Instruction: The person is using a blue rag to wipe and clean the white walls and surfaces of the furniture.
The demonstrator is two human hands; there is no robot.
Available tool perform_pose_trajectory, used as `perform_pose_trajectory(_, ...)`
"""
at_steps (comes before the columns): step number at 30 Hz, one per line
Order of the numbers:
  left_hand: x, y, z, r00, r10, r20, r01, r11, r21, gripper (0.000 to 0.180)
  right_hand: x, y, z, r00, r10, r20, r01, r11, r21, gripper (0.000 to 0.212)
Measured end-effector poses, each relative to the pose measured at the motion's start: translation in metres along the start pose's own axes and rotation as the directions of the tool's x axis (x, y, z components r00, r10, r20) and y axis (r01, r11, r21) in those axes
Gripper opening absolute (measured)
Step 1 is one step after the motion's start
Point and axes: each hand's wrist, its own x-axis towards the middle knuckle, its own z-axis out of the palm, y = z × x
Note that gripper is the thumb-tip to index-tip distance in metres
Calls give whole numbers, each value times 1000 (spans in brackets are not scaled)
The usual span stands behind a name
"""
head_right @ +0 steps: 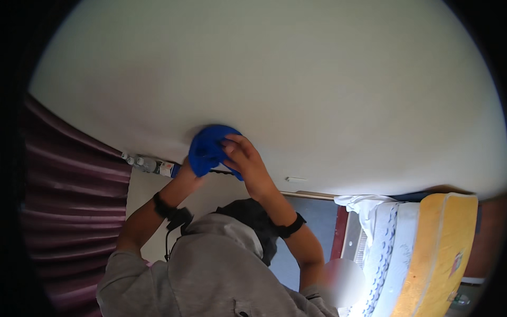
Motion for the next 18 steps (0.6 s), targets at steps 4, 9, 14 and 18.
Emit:
perform_pose_trajectory(4,-37,62,-38,747,656,-104,-508,666,546,15,11,43,17,831,-536,148,543,725,-425,46)
perform_pose_trajectory(9,-29,120,-90,-232,697,679,-400,-704,586,25,57,103,10,488,-762,425,612,-49,-790,41)
perform_pose_trajectory(14,41,94,-164,-60,518,854,-298,-825,480,46,109,170,-38,492,-756,431,340,-289,-895,41)
perform_pose_trajectory(18,80,17,-222,155,409,899,-317,-842,437,38,112,219,-93,520,-716,467,168,-450,-877,41)
